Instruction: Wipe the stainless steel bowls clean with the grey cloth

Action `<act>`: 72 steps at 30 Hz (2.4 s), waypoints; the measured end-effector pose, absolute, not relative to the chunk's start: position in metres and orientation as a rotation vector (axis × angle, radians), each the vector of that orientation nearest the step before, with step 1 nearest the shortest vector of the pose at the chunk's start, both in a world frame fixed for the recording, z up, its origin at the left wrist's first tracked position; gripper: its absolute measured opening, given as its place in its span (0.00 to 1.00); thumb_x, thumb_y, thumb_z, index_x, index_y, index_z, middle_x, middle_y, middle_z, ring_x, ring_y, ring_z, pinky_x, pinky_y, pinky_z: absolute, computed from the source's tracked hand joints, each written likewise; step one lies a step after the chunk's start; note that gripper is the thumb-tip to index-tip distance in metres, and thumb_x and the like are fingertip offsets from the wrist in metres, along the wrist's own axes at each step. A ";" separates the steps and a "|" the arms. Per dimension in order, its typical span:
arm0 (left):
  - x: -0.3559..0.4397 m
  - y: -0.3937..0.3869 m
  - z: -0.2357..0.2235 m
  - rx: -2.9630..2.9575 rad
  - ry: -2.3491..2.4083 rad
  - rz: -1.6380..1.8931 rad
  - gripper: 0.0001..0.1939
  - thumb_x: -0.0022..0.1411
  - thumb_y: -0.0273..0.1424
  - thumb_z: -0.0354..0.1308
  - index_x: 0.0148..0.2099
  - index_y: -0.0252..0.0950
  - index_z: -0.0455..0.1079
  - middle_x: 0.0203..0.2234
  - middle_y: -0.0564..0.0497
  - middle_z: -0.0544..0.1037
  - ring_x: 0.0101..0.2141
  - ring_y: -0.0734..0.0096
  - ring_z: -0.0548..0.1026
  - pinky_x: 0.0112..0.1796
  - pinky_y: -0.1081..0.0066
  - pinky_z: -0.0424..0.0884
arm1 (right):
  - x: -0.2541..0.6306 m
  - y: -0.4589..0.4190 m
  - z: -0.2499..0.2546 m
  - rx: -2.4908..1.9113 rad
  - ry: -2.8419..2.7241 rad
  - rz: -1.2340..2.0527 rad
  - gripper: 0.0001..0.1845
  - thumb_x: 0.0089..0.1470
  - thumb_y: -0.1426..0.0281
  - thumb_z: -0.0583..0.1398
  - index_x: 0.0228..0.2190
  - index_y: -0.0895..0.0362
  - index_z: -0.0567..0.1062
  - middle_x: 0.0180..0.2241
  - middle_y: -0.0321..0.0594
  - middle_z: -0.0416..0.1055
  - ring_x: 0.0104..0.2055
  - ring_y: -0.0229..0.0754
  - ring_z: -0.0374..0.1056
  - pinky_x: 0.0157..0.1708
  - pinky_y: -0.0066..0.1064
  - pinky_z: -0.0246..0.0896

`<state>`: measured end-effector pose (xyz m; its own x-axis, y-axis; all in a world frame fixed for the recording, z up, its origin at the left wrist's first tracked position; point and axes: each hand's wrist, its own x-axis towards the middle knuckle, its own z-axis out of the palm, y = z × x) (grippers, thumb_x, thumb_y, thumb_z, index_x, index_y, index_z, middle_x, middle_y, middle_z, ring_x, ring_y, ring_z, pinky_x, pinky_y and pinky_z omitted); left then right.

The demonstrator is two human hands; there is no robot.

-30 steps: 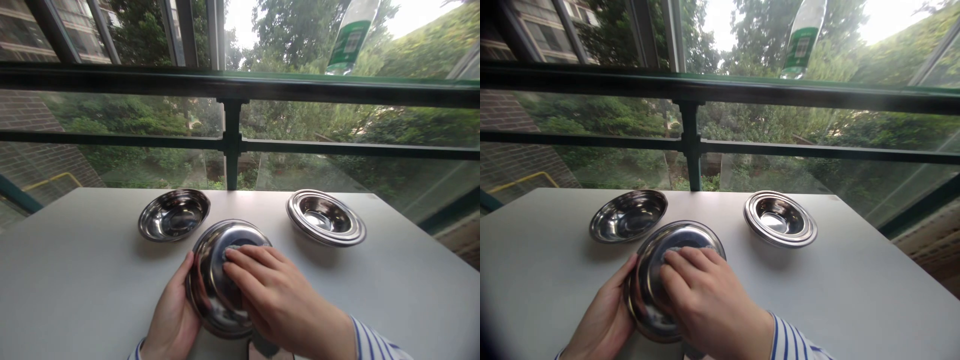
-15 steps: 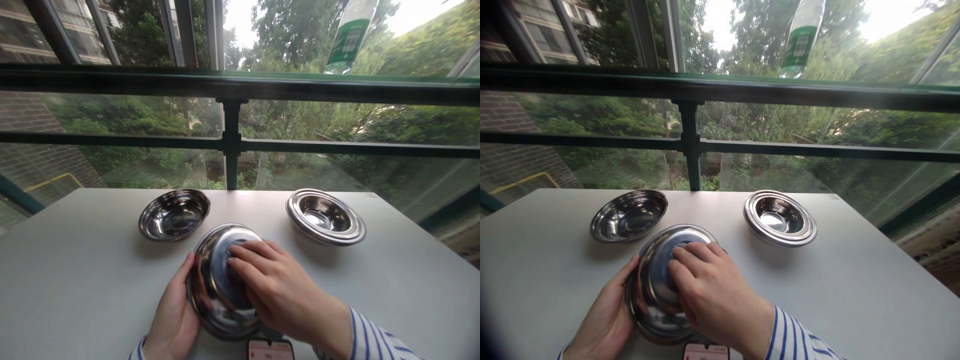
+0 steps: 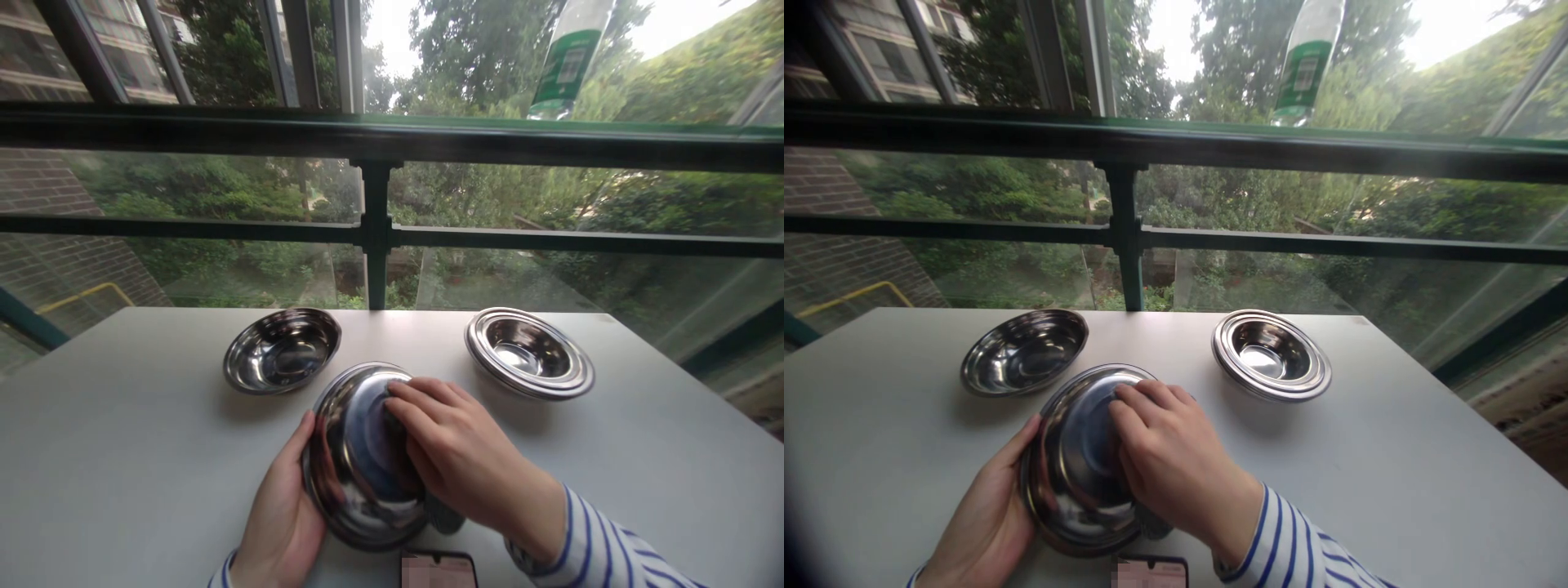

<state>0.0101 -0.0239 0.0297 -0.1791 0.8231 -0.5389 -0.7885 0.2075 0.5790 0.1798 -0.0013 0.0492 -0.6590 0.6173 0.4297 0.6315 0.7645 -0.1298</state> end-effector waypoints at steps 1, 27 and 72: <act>0.010 -0.024 0.030 0.045 1.008 1.439 0.09 0.60 0.24 0.51 0.37 0.29 0.73 0.27 0.45 0.81 0.32 0.63 0.79 0.39 0.63 0.75 | 0.180 -0.001 0.049 -0.938 -2.510 -0.041 0.16 0.55 0.74 0.53 0.47 0.61 0.67 0.51 0.47 0.66 0.52 0.48 0.59 0.48 0.41 0.59; -0.001 -0.019 0.041 0.028 1.049 1.541 0.13 0.63 0.24 0.46 0.41 0.28 0.72 0.26 0.45 0.81 0.29 0.65 0.79 0.37 0.64 0.76 | 0.197 -0.010 0.063 -0.844 -2.654 0.064 0.14 0.56 0.74 0.51 0.44 0.58 0.69 0.50 0.41 0.69 0.50 0.43 0.61 0.46 0.37 0.58; 0.017 -0.029 0.030 0.115 0.836 1.372 0.12 0.60 0.26 0.52 0.45 0.28 0.72 0.34 0.42 0.80 0.37 0.63 0.78 0.41 0.66 0.74 | 0.167 -0.017 0.066 -0.546 -2.662 -0.003 0.20 0.61 0.68 0.47 0.53 0.62 0.63 0.58 0.43 0.58 0.60 0.45 0.50 0.59 0.40 0.49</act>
